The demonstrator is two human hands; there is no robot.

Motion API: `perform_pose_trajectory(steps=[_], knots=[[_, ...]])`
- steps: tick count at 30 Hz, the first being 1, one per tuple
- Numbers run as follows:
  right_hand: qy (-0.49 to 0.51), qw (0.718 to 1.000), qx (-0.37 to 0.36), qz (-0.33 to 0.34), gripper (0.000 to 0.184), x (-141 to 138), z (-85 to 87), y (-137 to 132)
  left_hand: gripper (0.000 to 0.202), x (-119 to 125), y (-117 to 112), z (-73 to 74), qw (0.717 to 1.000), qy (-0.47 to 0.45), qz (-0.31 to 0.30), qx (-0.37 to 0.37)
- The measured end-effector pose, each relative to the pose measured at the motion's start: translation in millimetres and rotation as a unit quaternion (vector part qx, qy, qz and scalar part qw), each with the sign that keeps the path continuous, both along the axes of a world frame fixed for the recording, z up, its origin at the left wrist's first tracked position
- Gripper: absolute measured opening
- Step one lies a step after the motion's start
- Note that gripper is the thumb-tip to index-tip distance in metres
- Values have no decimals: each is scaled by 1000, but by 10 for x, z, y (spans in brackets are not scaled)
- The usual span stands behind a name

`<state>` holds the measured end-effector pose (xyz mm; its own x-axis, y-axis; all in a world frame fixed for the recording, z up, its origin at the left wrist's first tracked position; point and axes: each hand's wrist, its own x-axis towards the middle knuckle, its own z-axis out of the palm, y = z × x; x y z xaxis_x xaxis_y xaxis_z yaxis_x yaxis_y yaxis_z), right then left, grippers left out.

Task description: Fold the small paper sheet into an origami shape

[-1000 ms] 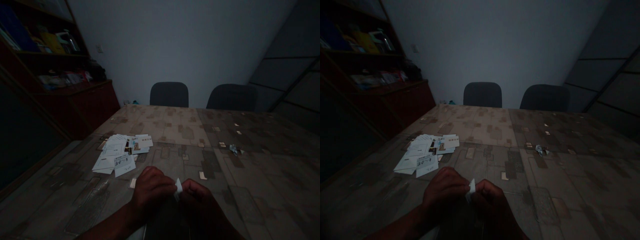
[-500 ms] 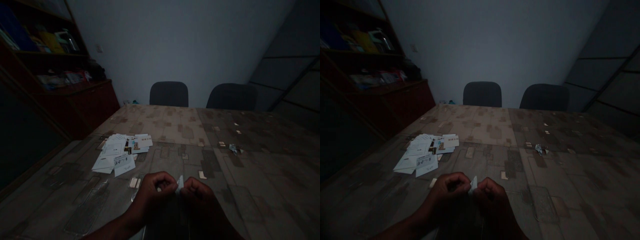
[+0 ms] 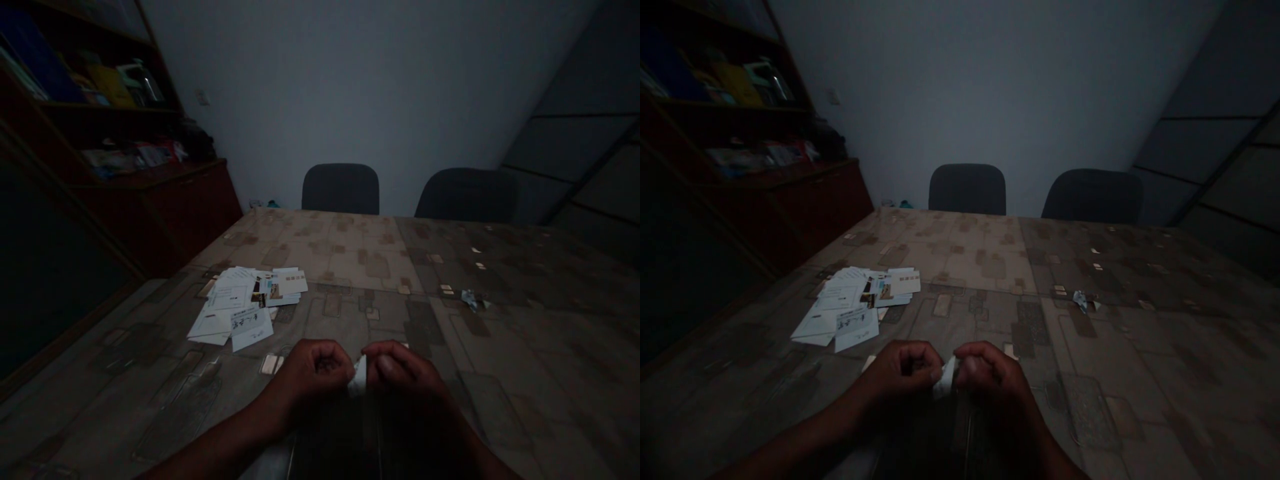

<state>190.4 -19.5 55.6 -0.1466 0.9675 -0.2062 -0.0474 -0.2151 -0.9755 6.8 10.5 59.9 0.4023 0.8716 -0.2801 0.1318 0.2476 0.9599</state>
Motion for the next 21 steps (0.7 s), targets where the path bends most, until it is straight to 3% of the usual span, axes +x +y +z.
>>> perform_pose_trajectory(steps=[4,10,13,16,21], knots=[[-19,1000,-12,13,29,6,31,26,21,10,31,75,999,40,-23,21],[-107,994,11,14,19,11,54,77,15,-20,122,179,997,54,0,49],[-103,993,51,14,18,39,21,145,13,-83,157,236,996,61,-52,44],[-109,991,51,58,20,47,-22,205,12,-132,195,265,986,96,-118,68],[-220,965,119,81,14,38,-119,199,12,-150,318,146,976,117,-163,83]])
